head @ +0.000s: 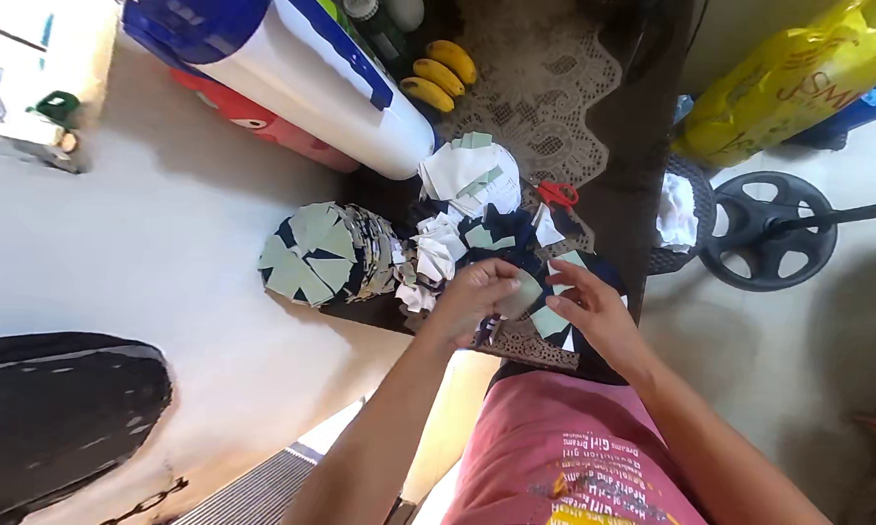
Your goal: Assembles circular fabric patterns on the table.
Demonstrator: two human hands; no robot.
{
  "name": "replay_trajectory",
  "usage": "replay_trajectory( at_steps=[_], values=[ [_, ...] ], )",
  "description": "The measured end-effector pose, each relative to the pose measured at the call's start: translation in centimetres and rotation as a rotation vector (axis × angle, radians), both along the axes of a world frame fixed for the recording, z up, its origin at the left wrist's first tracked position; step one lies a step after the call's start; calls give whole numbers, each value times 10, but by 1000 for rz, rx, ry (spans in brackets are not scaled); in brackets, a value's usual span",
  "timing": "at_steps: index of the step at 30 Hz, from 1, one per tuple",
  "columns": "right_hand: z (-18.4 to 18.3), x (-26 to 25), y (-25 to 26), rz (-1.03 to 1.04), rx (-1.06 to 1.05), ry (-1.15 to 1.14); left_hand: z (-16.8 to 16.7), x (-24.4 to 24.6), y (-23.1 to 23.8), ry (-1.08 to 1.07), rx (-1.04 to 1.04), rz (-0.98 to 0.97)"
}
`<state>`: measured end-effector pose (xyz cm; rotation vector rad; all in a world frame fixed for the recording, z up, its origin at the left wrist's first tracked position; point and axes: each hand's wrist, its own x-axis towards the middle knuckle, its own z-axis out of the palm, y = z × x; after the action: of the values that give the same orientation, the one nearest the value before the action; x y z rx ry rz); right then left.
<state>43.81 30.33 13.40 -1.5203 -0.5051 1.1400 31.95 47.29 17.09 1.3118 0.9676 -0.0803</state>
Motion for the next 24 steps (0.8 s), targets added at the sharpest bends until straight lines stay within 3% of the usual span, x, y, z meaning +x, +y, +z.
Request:
replay_trajectory(
  at_steps=[3,9,16,24],
  values=[
    [-8,-3,-25,-46,-11,84,-18,8,-30,-21,78,-229],
    [-42,-8,-77,-236,-353,-3,-56,48,-78,125,314,-634],
    [-45,14,-71,-70,-704,-291,-81,85,-95,119,578,-819],
    [-43,28,-66,-1,-802,-332,-82,97,-102,201,764,-905]
  ],
)
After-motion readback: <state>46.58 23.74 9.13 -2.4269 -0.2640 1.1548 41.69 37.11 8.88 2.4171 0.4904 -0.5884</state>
